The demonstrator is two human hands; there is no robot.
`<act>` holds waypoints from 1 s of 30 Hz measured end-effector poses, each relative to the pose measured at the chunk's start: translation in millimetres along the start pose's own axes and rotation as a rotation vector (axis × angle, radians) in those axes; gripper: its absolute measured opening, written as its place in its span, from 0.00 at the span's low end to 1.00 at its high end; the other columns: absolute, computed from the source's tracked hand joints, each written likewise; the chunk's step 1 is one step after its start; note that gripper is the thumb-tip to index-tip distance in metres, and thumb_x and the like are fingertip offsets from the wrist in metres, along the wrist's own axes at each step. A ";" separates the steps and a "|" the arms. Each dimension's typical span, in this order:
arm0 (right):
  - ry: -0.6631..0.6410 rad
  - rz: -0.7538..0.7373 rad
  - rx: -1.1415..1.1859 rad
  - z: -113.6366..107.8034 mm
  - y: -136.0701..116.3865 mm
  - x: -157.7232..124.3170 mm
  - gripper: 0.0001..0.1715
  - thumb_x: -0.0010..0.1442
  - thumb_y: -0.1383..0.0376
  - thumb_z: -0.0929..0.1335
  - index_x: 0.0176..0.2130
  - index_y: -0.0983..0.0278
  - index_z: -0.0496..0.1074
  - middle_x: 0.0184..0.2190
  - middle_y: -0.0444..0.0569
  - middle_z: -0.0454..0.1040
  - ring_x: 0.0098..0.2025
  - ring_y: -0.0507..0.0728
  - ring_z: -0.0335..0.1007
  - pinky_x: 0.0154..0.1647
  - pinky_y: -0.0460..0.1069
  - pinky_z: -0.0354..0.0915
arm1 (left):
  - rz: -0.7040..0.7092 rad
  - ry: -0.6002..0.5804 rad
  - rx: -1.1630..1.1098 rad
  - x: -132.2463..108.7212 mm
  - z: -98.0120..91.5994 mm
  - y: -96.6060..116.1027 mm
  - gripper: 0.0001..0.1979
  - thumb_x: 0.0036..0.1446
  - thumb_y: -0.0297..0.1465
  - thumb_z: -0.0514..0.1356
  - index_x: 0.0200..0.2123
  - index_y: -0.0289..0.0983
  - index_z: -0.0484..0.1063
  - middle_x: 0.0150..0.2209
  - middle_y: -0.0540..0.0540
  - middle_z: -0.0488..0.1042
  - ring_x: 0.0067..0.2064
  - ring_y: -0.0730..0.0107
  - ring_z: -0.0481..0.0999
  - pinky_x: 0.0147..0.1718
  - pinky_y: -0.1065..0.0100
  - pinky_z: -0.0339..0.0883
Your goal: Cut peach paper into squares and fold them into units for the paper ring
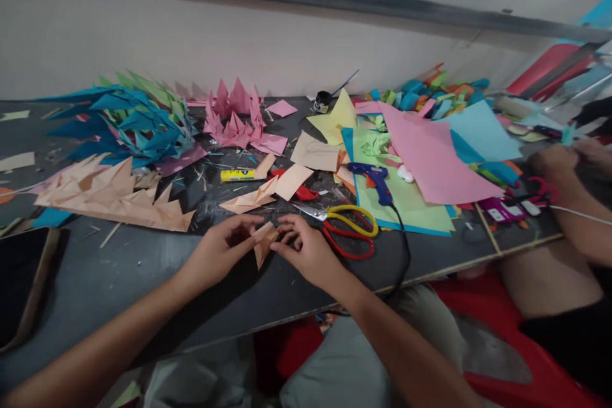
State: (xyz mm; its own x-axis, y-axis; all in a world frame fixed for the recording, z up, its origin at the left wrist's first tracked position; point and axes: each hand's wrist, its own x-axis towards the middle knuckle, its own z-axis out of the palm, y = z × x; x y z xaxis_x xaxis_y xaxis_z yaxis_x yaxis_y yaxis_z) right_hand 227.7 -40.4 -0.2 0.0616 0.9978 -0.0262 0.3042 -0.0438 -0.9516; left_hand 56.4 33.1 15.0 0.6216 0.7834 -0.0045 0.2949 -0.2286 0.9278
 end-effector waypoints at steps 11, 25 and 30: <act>-0.056 0.121 0.079 -10.6 -12.8 1.6 0.15 0.52 0.63 0.68 0.41 0.64 0.69 0.29 0.45 0.75 0.28 0.50 0.69 0.28 0.45 0.62 | -0.068 -0.200 -0.107 -4.6 4.5 8.8 0.12 0.55 0.35 0.56 0.40 0.35 0.69 0.34 0.48 0.75 0.33 0.72 0.73 0.32 0.71 0.66; -0.029 -0.304 -0.612 3.7 -3.6 -14.7 0.11 0.60 0.69 0.61 0.37 0.64 0.73 0.36 0.50 0.75 0.38 0.54 0.71 0.39 0.48 0.66 | 0.196 -0.259 0.453 0.7 -2.4 -2.3 0.06 0.52 0.21 0.57 0.31 0.36 0.72 0.32 0.50 0.73 0.35 0.72 0.72 0.35 0.73 0.63; -0.092 -0.432 -0.700 -3.7 2.8 -17.2 0.15 0.62 0.69 0.59 0.40 0.63 0.73 0.37 0.51 0.73 0.38 0.54 0.71 0.39 0.48 0.68 | 0.324 -0.388 0.476 4.2 -11.1 -5.5 0.07 0.56 0.24 0.54 0.35 0.35 0.72 0.34 0.48 0.71 0.36 0.73 0.71 0.37 0.72 0.64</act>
State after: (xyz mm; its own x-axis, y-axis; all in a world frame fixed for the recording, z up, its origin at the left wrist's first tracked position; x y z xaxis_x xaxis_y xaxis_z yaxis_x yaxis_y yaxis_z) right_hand 231.0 -57.9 -1.3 -0.2650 0.9327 0.2445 0.8070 0.3533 -0.4732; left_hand 49.3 44.1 14.1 0.9205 0.3898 0.0291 0.2821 -0.7140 0.6408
